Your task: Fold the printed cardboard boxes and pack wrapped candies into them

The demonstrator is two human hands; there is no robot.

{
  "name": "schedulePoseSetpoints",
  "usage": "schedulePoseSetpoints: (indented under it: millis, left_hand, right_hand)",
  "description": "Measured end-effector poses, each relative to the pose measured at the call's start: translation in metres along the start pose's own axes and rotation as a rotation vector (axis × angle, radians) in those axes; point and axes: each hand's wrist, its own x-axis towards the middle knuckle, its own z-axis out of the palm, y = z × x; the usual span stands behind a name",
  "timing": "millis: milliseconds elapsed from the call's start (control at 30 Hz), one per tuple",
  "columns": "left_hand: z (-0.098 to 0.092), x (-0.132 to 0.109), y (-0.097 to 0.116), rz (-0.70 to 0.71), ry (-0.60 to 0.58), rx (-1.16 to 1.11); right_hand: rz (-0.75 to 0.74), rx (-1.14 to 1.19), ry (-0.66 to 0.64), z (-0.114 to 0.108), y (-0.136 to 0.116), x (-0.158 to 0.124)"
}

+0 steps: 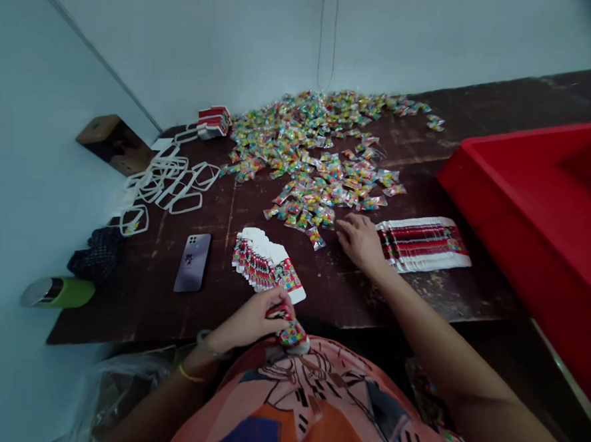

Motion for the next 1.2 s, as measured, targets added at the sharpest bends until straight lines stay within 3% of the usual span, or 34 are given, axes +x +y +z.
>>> schedulePoseSetpoints:
  millis: [100, 167, 300, 400, 567, 700, 800, 933, 1100, 1200]
  left_hand:
    - [-0.03, -0.019, -0.001, -0.124, -0.152, 0.271]
    - [-0.036, -0.025, -0.006, -0.17, -0.154, 0.239]
    - [-0.013, -0.013, -0.018, -0.153, 0.063, -0.298]
    - [0.016, 0.01, -0.025, -0.153, 0.055, -0.534]
    - [0.056, 0.05, -0.024, -0.112, -0.026, -0.443]
    - [0.073, 0.062, -0.017, 0.033, -0.052, -0.234]
    - [0.077, 0.06, -0.016, 0.086, -0.033, -0.165]
    - [0.078, 0.054, -0.018, 0.041, 0.018, -0.226]
    - [0.077, 0.048, -0.014, -0.05, 0.03, -0.387]
    - [0.077, 0.047, -0.012, -0.008, 0.047, -0.437]
  right_hand:
    - [0.013, -0.099, -0.027, 0.018, -0.004, -0.025]
    - [-0.059, -0.04, -0.098, 0.021, -0.016, -0.064]
    - [-0.207, 0.184, -0.275, 0.005, -0.026, -0.146]
    - [-0.19, 0.365, -0.357, -0.016, -0.019, -0.175]
    - [0.055, 0.776, -0.406, -0.052, -0.033, -0.159]
    - [0.149, 0.767, -0.291, -0.07, -0.048, -0.118]
    - [0.074, 0.592, -0.277, -0.074, -0.048, -0.096]
    - [-0.151, 0.553, -0.387, -0.075, -0.051, -0.088]
    - [-0.023, 0.654, -0.142, -0.066, -0.058, -0.1]
    - [0.01, 0.674, -0.142, -0.055, -0.063, -0.114]
